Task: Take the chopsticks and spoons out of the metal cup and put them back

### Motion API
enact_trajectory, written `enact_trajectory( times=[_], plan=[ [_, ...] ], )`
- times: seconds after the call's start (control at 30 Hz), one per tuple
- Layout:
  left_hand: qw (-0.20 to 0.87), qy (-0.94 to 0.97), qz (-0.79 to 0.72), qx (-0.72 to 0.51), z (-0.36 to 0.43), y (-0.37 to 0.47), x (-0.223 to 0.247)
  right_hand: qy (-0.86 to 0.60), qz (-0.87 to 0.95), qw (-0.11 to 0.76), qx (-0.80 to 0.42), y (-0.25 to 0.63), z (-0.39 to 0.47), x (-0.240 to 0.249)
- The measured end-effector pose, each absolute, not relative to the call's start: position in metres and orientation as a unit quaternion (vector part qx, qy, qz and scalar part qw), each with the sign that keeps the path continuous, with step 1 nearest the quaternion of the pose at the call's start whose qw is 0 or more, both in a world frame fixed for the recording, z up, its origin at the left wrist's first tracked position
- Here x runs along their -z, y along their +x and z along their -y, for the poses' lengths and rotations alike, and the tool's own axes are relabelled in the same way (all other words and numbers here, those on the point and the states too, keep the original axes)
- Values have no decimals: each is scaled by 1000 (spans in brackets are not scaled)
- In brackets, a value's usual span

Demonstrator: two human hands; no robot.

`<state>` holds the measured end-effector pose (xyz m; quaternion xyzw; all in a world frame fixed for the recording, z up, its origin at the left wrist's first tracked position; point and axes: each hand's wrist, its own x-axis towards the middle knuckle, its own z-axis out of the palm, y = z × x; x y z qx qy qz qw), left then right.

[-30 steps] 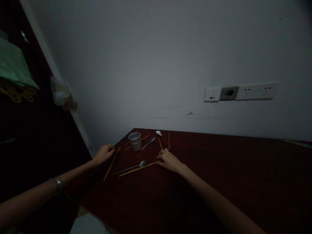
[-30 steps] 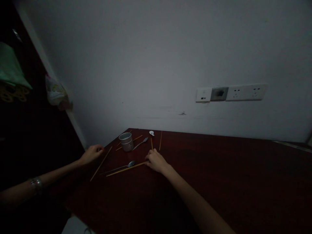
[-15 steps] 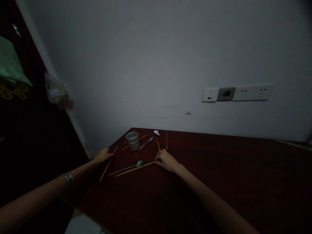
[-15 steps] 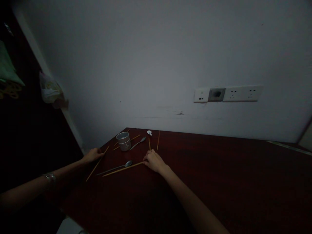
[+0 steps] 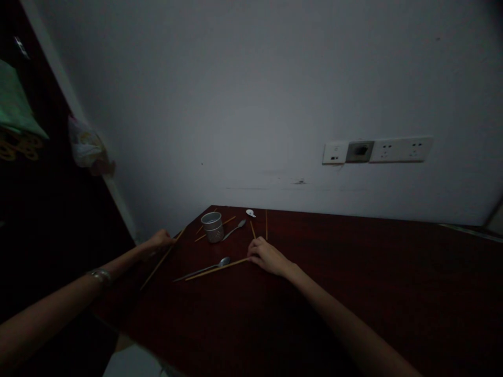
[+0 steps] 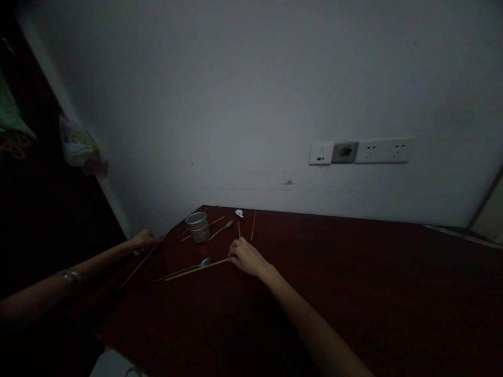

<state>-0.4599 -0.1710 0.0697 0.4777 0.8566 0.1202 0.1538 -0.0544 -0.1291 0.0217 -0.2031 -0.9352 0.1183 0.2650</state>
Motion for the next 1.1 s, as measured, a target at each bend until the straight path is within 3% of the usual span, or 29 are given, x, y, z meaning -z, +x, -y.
enact_trajectory(
  times=[0.23, 0.47, 0.6, 0.87, 1.1],
  plan=[
    [119, 483, -833, -241, 169, -481, -175, -215, 890, 345, -206, -21, 138, -66],
    [70, 631, -679, -368, 168, -359, -254, -252, 817, 399, -330, 23, 144, -111],
    [118, 693, -608, -369, 168, -270, -250, -282, 786, 441, -329, 41, 147, -126],
    [279, 742, -466, -392, 165, -161, -196, -302, 738, 521, -306, 56, 141, -139],
    [342, 735, -397, -431, 157, -108, -162, -337, 639, 555, -413, 77, 134, -143]
  ],
)
